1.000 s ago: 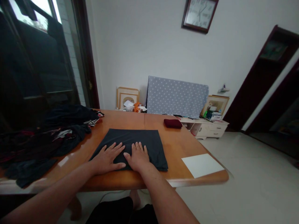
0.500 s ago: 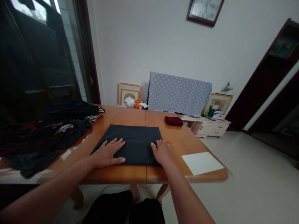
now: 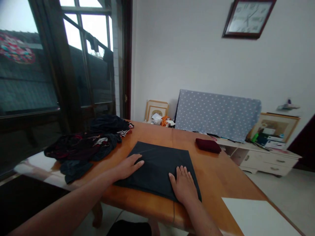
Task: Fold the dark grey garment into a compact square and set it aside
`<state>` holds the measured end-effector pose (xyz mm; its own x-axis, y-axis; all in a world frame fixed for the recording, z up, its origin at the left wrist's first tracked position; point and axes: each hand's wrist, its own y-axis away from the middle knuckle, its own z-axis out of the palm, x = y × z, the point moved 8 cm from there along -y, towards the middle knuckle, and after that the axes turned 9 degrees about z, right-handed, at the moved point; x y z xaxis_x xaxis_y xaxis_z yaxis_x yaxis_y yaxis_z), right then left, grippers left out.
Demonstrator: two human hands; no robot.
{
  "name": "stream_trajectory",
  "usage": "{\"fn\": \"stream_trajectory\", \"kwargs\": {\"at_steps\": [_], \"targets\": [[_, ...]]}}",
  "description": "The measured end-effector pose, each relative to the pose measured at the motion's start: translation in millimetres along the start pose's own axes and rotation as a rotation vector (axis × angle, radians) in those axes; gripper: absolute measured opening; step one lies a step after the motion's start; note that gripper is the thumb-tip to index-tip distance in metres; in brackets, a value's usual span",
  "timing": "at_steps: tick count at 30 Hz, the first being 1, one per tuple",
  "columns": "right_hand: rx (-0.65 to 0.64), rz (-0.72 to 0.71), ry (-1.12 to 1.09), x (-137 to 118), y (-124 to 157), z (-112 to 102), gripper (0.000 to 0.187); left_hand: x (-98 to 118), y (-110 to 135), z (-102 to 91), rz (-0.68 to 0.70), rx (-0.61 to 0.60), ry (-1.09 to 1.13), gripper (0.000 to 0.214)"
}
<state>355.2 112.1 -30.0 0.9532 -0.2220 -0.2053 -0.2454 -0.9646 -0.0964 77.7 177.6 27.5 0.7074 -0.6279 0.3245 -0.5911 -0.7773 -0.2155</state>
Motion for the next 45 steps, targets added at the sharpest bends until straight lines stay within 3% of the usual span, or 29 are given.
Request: {"fn": "stream_trajectory", "kwargs": {"at_steps": [3,6,9,12,15,18,21,25,30,33,37,40,45], "targets": [[0.016,-0.004,0.005,1,0,0,0.080,-9,-13,-11.6,0.036,0.119,-0.046,0.066],[0.019,-0.007,0.012,1,0,0,0.081,-29,-18,-4.1,-0.008,0.030,-0.122,0.069],[0.022,-0.006,0.005,2,0,1,0.081,-54,-15,3.6,-0.115,-0.091,-0.166,0.085],[0.027,-0.003,-0.014,2,-1,1,0.081,-66,-19,-0.9,-0.157,-0.114,-0.197,0.092],[0.028,0.000,-0.015,2,0,1,0.081,-63,-36,-10.0,-0.134,-0.043,-0.233,0.078],[0.022,0.001,0.005,1,0,0,0.081,-56,-56,-7.3,-0.092,-0.004,-0.232,0.065],[0.017,0.000,0.014,-1,2,-1,0.080,-58,-65,5.8,-0.070,-0.054,-0.215,0.071],[0.028,0.005,0.000,-2,3,-4,0.078,-78,-66,11.8,-0.166,-0.110,-0.224,0.083],[0.039,0.015,-0.010,-1,3,-5,0.076,-78,-85,1.4,-0.132,-0.008,-0.287,0.071],[0.028,0.019,0.006,-3,3,-7,0.077,-73,-97,6.6,-0.071,0.010,-0.263,0.070],[0.016,0.025,0.009,-6,5,-11,0.078,-92,-101,18.2,-0.179,-0.089,-0.227,0.082],[0.013,0.032,0.003,-6,6,-12,0.078,-102,-105,16.0,-0.226,-0.113,-0.260,0.086],[0.011,0.036,-0.021,-5,5,-11,0.077,-75,-121,15.0,-0.040,-0.056,-0.296,0.076]]}}
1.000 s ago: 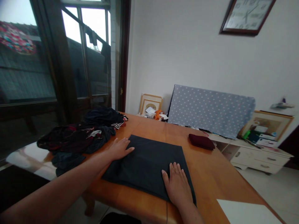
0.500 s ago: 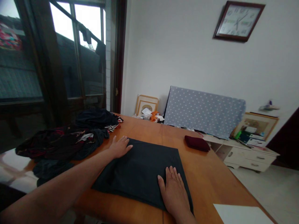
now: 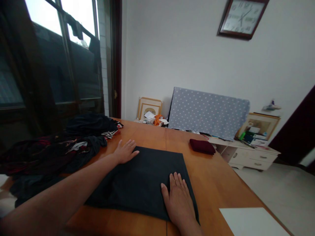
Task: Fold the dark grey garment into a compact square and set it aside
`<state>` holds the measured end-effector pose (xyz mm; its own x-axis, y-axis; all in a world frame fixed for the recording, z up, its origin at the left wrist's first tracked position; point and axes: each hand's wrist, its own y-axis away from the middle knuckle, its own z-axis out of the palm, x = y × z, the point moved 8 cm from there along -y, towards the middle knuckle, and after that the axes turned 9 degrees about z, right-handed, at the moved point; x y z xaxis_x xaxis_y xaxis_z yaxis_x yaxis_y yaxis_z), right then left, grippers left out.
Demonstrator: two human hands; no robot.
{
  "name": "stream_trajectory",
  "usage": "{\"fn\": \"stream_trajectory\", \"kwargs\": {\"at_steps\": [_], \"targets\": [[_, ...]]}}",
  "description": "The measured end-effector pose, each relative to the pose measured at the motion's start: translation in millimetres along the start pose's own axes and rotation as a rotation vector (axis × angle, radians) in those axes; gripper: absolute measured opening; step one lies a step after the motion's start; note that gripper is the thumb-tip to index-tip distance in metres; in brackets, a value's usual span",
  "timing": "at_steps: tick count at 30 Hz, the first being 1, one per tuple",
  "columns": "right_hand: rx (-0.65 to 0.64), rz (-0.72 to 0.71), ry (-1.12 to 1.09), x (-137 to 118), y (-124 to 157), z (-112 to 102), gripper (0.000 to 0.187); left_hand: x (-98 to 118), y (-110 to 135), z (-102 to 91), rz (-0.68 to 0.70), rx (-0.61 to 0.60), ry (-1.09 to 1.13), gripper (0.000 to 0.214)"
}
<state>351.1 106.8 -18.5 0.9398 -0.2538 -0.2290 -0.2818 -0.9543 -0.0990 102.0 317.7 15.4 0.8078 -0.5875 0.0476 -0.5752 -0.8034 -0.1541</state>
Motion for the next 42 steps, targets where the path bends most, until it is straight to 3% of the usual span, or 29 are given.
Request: {"fn": "stream_trajectory", "kwargs": {"at_steps": [3,9,15,19,22,26,29,33,37,42], "targets": [[-0.004,0.002,0.013,0,0,0,0.077,15,-4,10.5,0.080,-0.068,0.071,0.076],[-0.024,0.005,0.004,-4,3,-7,0.076,18,-19,19.8,-0.014,-0.141,0.041,0.083],[-0.027,0.013,-0.020,-6,4,-10,0.076,69,-39,25.9,0.186,-0.114,0.070,0.082],[-0.032,0.020,-0.039,-5,5,-10,0.076,64,-48,37.9,0.044,-0.181,0.075,0.087],[-0.034,0.022,-0.059,-5,4,-12,0.075,67,-57,36.0,-0.004,-0.183,0.046,0.088],[-0.034,0.031,-0.098,-4,3,-14,0.074,112,-69,29.8,0.193,-0.112,0.047,0.081],[-0.031,0.037,-0.124,-4,3,-16,0.073,144,-72,37.2,0.313,-0.124,0.092,0.081],[-0.024,0.041,-0.139,-3,4,-18,0.072,150,-77,49.1,0.278,-0.181,0.100,0.086],[-0.016,0.041,-0.155,-3,4,-21,0.071,153,-85,47.6,0.225,-0.197,0.067,0.087],[-0.021,0.049,-0.187,-2,4,-23,0.072,190,-87,44.1,0.374,-0.143,0.071,0.080]]}}
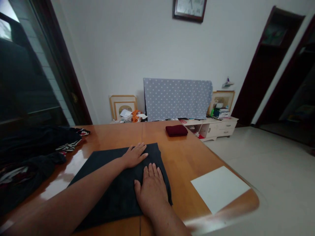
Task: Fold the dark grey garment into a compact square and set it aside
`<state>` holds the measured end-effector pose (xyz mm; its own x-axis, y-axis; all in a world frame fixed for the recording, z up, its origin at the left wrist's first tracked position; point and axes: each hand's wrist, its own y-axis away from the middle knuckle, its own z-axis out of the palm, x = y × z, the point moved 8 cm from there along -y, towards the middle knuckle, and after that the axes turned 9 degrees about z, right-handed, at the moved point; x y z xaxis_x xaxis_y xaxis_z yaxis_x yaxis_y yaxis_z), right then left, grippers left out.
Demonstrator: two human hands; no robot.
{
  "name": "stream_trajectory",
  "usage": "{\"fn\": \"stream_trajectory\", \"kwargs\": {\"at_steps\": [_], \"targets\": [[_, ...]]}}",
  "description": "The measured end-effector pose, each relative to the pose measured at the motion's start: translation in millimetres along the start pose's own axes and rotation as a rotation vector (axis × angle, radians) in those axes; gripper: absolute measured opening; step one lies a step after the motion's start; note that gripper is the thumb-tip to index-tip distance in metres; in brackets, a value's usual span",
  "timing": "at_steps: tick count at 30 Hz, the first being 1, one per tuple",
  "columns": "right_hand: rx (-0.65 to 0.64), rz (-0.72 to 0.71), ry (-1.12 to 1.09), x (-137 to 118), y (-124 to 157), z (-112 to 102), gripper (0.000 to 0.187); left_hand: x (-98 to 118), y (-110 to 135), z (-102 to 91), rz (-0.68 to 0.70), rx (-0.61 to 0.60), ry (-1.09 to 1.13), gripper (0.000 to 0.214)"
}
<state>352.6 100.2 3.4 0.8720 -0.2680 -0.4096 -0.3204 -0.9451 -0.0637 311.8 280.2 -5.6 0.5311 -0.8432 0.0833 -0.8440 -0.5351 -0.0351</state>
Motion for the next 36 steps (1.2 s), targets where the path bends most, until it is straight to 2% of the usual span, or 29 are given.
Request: {"fn": "stream_trajectory", "kwargs": {"at_steps": [7,12,17,21,25,36], "targets": [[0.001,-0.002,-0.045,1,-1,-2,0.073,7,-8,6.3,-0.017,-0.079,0.032,0.082],[-0.008,0.000,-0.081,4,-1,-3,0.073,19,-18,0.0,0.001,-0.022,-0.019,0.079],[-0.028,0.000,-0.109,5,-2,-4,0.075,27,-27,5.5,-0.021,-0.097,-0.025,0.076],[-0.058,0.009,-0.127,6,-2,-5,0.075,36,-37,1.0,-0.017,-0.082,-0.037,0.078],[-0.061,0.006,-0.142,6,-2,-5,0.075,46,-46,5.7,0.006,-0.102,-0.023,0.077],[-0.063,0.003,-0.174,7,-1,-6,0.075,45,-49,9.4,-0.014,-0.110,-0.042,0.079]]}}
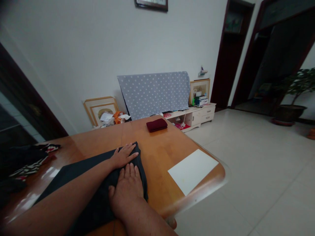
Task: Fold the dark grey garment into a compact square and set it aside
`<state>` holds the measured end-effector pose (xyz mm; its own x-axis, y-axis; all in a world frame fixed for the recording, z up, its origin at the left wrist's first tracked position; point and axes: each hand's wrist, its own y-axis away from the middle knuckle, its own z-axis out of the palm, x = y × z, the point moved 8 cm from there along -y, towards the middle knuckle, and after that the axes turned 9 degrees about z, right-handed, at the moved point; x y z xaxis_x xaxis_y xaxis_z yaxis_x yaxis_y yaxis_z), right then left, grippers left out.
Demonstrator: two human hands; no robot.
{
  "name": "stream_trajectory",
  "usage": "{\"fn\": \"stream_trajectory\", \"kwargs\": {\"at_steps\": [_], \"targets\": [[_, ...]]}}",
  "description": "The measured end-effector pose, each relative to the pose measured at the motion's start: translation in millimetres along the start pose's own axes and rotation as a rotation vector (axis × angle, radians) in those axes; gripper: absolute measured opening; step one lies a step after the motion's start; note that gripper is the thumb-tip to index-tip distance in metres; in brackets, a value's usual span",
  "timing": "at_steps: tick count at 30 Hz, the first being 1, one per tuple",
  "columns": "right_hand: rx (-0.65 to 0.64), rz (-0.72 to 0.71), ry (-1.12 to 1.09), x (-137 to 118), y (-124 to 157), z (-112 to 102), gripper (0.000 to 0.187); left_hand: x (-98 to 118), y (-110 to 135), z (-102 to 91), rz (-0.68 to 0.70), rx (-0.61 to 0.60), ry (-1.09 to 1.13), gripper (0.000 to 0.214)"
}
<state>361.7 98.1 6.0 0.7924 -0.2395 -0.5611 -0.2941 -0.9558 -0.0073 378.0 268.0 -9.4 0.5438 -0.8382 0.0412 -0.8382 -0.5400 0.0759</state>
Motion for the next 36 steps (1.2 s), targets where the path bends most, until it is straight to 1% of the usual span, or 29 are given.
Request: {"fn": "stream_trajectory", "kwargs": {"at_steps": [5,7,10,12,16,20,23,26,28,30,32,36], "targets": [[0.002,-0.004,0.026,-1,0,-1,0.075,-1,-4,-1.6,-0.031,-0.035,0.023,0.083],[0.001,-0.005,0.039,-2,1,-1,0.076,0,-6,-6.4,-0.037,-0.022,0.006,0.083],[0.005,-0.007,0.055,-3,2,-1,0.075,7,-11,-13.4,0.009,0.008,-0.027,0.080],[0.014,-0.015,0.062,-4,3,-2,0.075,10,-14,-12.1,0.035,-0.012,-0.018,0.075],[0.035,-0.032,0.063,-5,4,-3,0.075,11,-17,-5.8,0.016,-0.047,0.018,0.069],[0.041,-0.030,0.063,-4,3,-1,0.074,13,-12,-7.9,0.009,-0.022,0.012,0.070],[0.043,-0.019,0.057,-3,2,1,0.073,14,2,-16.8,0.000,0.033,0.000,0.075],[0.054,-0.020,0.063,-3,2,2,0.073,11,31,-28.0,-0.014,0.100,0.009,0.076],[0.067,-0.019,0.075,-3,3,2,0.073,6,61,-32.8,-0.027,0.123,0.026,0.075],[0.085,-0.025,0.086,-3,4,2,0.072,-2,98,-34.3,-0.057,0.129,0.048,0.076],[0.097,-0.040,0.102,-4,5,3,0.072,-11,140,-32.4,-0.102,0.126,0.069,0.076],[0.072,-0.050,0.163,-5,6,6,0.072,-33,230,-19.6,-0.246,0.114,0.075,0.075]]}}
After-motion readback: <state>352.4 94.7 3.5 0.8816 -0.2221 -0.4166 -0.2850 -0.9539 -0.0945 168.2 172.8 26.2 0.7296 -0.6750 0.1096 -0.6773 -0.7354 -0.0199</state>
